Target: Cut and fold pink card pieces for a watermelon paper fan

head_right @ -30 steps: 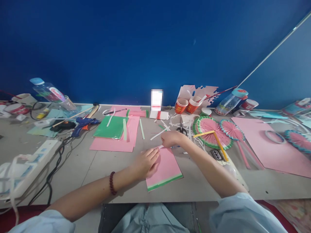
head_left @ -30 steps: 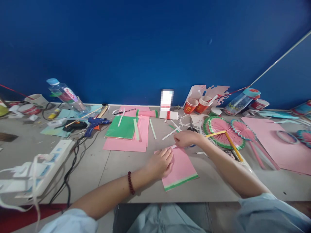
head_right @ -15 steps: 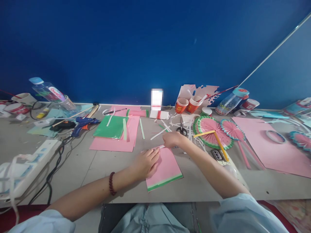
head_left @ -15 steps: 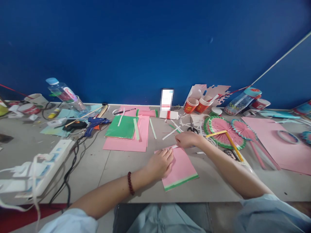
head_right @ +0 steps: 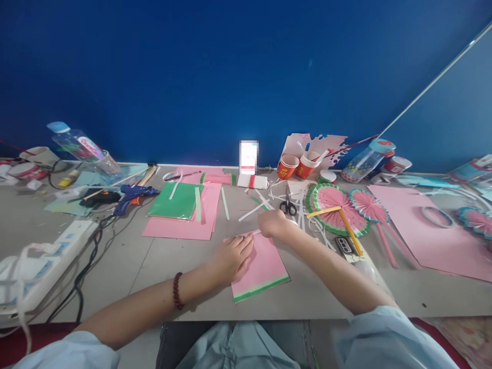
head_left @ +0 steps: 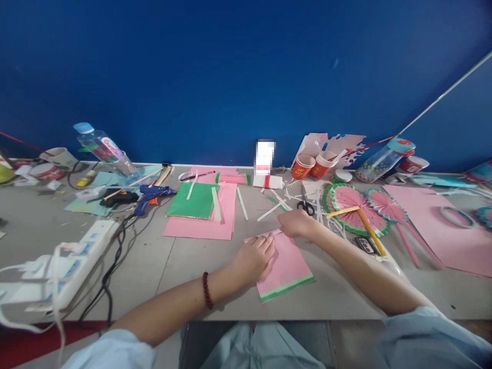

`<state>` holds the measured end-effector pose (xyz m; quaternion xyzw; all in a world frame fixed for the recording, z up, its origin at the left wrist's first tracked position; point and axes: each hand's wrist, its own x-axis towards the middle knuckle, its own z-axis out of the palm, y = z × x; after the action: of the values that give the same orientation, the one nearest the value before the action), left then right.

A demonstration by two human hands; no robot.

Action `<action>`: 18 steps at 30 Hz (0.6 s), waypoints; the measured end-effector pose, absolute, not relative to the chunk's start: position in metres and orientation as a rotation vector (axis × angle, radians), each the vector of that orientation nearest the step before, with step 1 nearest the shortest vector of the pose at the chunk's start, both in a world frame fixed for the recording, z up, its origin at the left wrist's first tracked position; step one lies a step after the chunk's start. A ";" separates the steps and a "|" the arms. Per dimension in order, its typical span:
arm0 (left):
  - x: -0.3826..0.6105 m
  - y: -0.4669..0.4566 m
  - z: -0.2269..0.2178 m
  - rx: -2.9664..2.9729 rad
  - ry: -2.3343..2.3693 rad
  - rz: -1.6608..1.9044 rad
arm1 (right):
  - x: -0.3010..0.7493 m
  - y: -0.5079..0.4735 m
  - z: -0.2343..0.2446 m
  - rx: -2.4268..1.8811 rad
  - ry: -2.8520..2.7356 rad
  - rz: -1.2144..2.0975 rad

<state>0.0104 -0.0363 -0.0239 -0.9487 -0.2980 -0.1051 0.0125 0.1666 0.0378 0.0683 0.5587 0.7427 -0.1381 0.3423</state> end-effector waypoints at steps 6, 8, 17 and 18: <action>0.012 -0.037 -0.025 -2.923 -0.893 -0.290 | 0.165 0.036 0.066 1.469 1.939 -0.329; 0.012 -0.038 -0.024 -2.910 -0.886 -0.278 | 0.166 0.035 0.065 1.473 1.947 -0.323; 0.012 -0.038 -0.020 -2.882 -0.890 -0.234 | 0.165 0.028 0.068 1.494 1.972 -0.300; 0.012 -0.038 -0.020 -2.880 -0.890 -0.231 | 0.166 0.028 0.067 1.496 1.971 -0.297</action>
<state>0.0115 -0.0381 -0.0198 -0.9510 -0.2938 -0.0762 0.0593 0.1657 0.0278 0.0671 0.5690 0.7495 -0.1128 0.3190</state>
